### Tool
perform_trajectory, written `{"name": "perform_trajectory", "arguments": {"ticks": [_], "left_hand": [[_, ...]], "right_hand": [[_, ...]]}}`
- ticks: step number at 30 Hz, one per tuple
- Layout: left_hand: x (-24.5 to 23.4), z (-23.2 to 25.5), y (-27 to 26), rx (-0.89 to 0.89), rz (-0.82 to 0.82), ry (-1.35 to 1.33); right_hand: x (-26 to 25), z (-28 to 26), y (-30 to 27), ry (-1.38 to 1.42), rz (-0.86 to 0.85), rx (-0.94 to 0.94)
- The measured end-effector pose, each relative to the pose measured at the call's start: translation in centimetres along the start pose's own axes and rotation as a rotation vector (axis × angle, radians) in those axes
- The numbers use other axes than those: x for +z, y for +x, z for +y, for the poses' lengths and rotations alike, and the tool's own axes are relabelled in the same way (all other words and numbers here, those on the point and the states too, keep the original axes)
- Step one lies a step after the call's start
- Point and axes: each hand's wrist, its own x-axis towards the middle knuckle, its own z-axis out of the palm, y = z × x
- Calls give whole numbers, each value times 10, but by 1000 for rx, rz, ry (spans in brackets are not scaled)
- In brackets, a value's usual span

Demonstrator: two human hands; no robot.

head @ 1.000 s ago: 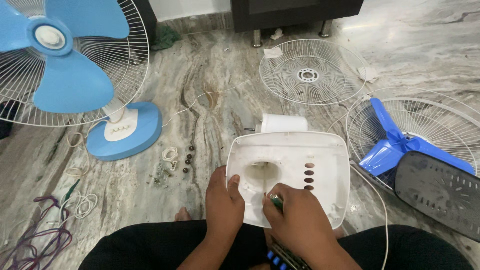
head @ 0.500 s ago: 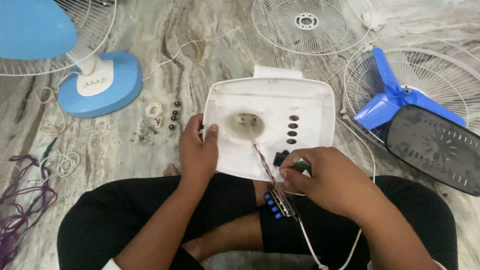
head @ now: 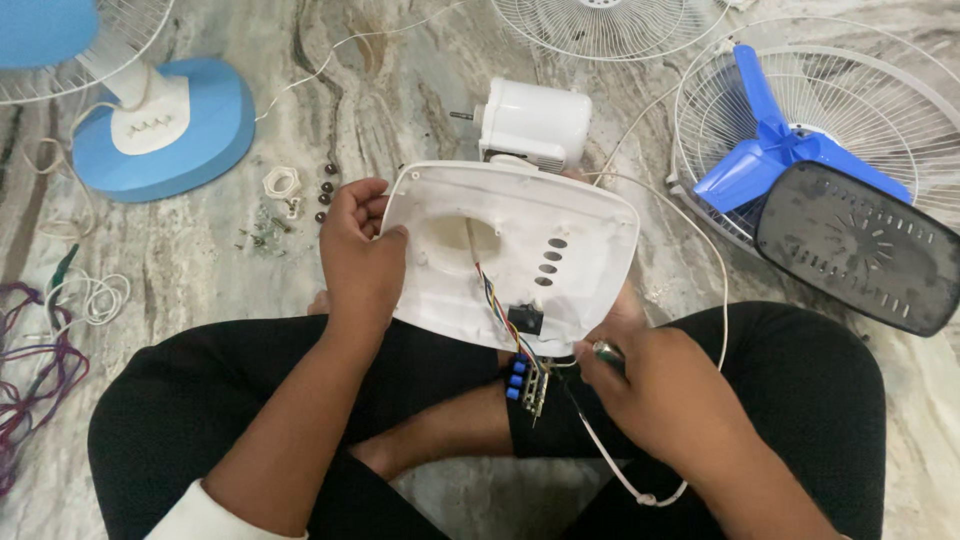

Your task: The person sits on the floor and uses a screwdriver to adjust wires and components inside a white plastic fan base. They repeatedly open and close the base, manipulate the internal switch and wiring, and test the fit of the casing.

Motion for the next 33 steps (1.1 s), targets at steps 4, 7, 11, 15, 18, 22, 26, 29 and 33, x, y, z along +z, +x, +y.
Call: {"name": "perform_trajectory", "arguments": {"ticks": [4, 7, 11, 15, 18, 22, 26, 29, 33], "left_hand": [[1, 16, -7, 103, 15, 45], [1, 36, -15, 384, 70, 220], [0, 61, -29, 706, 77, 420], [5, 77, -34, 772, -41, 379], [6, 81, -40, 768, -132, 370], [9, 85, -49, 818, -142, 358], [12, 89, -60, 859, -199, 372], [15, 90, -62, 862, -230, 373], [14, 87, -63, 834, -174, 377]], "right_hand": [[18, -2, -8, 26, 132, -32], [18, 1, 0, 55, 289, -133], [21, 5, 7, 106, 407, -252], [28, 4, 8, 128, 350, -229], [28, 5, 5, 92, 297, -140], [23, 7, 6, 106, 200, -44], [27, 7, 2, 87, 87, -57], [33, 7, -1, 33, 20, -57], [31, 6, -5, 104, 204, -278]]}}
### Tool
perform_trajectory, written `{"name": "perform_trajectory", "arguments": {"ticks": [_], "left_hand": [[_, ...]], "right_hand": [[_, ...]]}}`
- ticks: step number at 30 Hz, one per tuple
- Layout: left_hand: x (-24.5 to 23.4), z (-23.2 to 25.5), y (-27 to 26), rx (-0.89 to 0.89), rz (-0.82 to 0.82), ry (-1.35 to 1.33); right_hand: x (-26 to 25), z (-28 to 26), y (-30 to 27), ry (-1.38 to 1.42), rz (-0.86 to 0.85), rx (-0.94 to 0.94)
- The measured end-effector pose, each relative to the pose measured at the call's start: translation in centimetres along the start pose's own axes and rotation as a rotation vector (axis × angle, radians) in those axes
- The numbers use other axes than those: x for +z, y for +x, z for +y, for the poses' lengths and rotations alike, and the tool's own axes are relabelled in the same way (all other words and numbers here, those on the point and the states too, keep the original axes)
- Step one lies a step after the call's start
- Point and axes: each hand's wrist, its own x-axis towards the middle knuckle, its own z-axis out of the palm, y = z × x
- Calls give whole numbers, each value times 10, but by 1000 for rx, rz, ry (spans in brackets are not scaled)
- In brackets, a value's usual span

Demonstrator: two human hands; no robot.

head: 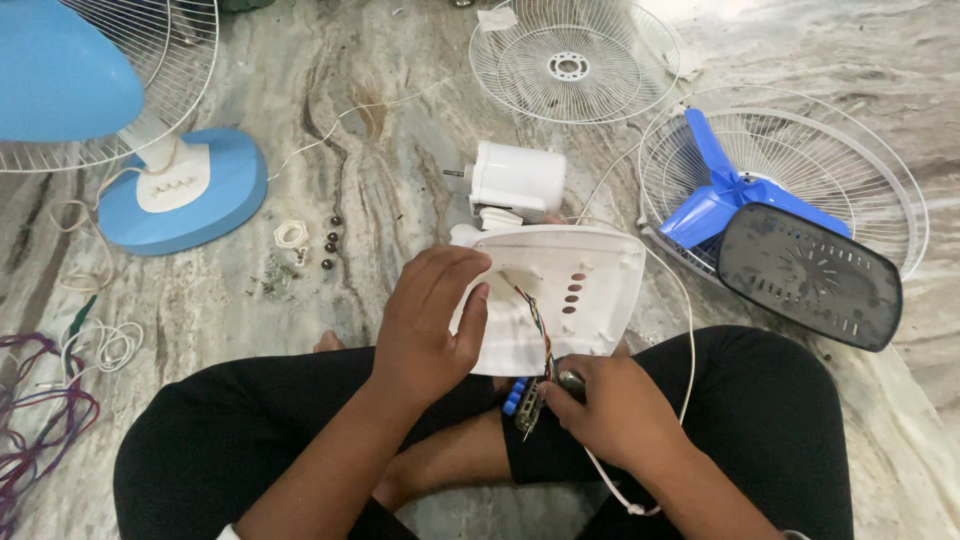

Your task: The person sits on the floor and uses a screwdriver to adjust wires and components inside a white plastic fan base. They repeatedly open and close the base, manipulate the internal switch and wiring, and test the fit of the casing.

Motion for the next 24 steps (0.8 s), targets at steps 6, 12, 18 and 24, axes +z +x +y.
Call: {"name": "perform_trajectory", "arguments": {"ticks": [6, 12, 18, 24], "left_hand": [[1, 3, -2, 21, -21, 2], [1, 10, -4, 42, -97, -43], [0, 8, -2, 27, -66, 14], [-2, -7, 1, 6, -71, 116]], "right_hand": [[-29, -11, 9, 349, -181, 341], [-65, -17, 34, 82, 127, -123], [-94, -29, 74, -184, 54, -282], [-71, -27, 82, -39, -149, -327]]}}
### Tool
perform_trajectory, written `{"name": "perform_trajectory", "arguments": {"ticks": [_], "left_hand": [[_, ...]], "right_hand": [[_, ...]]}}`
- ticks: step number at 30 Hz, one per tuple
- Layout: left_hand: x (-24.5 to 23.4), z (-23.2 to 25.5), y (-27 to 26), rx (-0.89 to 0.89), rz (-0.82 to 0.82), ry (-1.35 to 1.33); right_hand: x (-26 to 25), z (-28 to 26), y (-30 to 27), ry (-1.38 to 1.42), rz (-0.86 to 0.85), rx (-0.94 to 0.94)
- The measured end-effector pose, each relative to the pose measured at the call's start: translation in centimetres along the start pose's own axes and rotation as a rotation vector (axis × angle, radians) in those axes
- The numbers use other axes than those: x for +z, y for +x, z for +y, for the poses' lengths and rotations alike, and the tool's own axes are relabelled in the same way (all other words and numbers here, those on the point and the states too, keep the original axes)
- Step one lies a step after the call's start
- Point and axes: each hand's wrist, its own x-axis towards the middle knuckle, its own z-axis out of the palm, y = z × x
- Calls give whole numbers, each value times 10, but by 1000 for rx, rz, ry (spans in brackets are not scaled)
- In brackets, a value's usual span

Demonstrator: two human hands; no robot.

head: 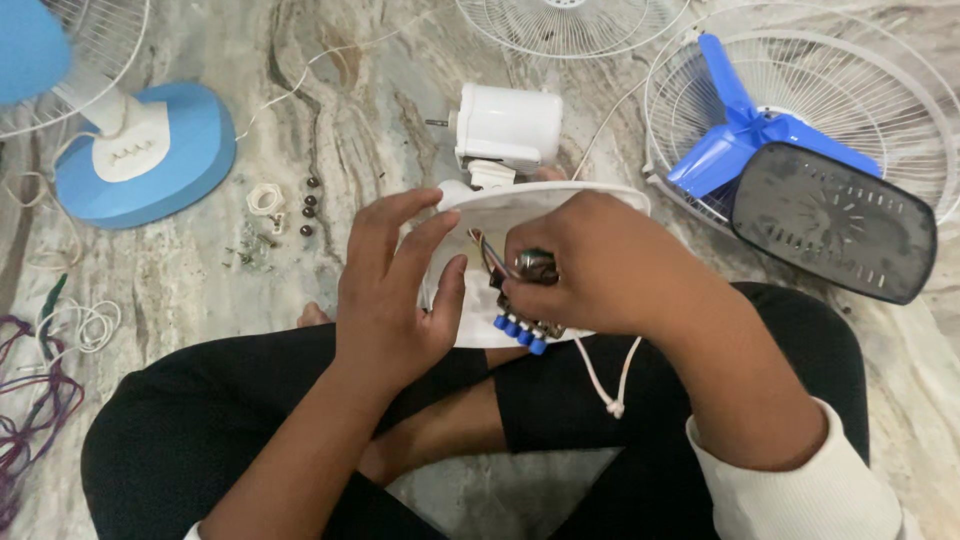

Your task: The person sits on the floor and uses a screwdriver to adjust wires and components inside a white plastic fan base. They repeatedly open and close the base, manipulate the internal switch and wiring, and test the fit of the casing.

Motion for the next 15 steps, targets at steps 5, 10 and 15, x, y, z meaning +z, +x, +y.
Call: {"name": "perform_trajectory", "arguments": {"ticks": [5, 10, 15], "left_hand": [[15, -17, -2, -73, -35, -27], [22, -36, -9, -123, -58, -15], [29, -45, -13, -234, -103, -162]], "right_hand": [[34, 12, 3, 24, -111, -114], [53, 24, 11, 82, -180, -91], [56, 39, 16, 115, -171, -68]]}}
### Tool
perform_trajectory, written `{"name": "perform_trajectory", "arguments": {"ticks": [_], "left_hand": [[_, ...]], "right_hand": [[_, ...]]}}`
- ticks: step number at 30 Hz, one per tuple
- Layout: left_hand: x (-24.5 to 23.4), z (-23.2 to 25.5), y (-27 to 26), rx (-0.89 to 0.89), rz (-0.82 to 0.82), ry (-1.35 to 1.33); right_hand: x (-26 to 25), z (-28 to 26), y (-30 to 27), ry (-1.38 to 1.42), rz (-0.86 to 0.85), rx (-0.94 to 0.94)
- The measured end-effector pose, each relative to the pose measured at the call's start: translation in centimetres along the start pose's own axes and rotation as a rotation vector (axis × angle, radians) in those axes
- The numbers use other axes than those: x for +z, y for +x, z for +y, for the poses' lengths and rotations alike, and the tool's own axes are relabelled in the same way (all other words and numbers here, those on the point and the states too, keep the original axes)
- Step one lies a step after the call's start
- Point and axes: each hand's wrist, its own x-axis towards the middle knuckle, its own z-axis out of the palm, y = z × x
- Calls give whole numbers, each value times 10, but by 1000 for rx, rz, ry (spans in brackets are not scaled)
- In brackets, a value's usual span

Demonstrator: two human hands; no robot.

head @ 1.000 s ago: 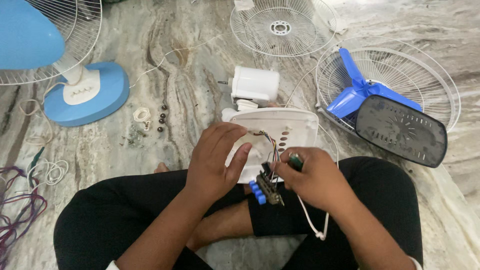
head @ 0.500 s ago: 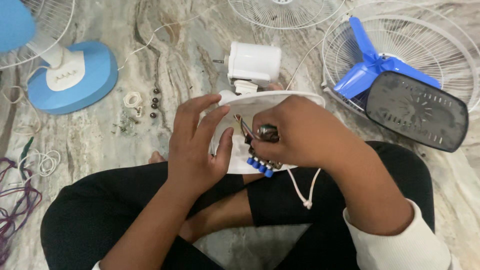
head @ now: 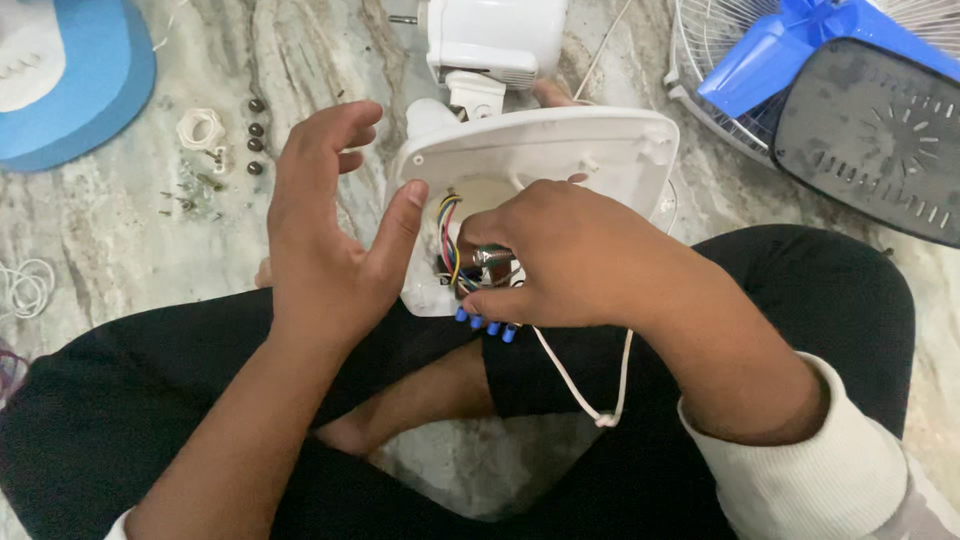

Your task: The person sits on the floor and uses a screwdriver to adjust wires and components inside a white plastic fan base. They repeatedly open and close the base, manipulate the internal switch and wiring, and test the fit of the casing.

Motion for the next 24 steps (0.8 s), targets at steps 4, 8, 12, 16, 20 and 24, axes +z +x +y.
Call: {"name": "perform_trajectory", "arguments": {"ticks": [4, 8, 12, 16, 20, 24], "left_hand": [[6, -5, 1, -28, -20, -53], [7, -10, -2, -34, -37, -78], [3, -7, -5, 13, -23, -66], [1, 0, -2, -5, 73, 7], [-10, 4, -2, -75, 185, 63], [-21, 13, 0, -138, 203, -42]], "right_hand": [[-10, 7, 0, 91, 53, -32], [-19, 13, -4, 149, 235, -102], [-19, 22, -14, 274, 583, 191], [-3, 36, -10, 300, 1072, -23], [17, 26, -6, 76, 1059, -67], [31, -14, -8, 96, 865, -234]]}}
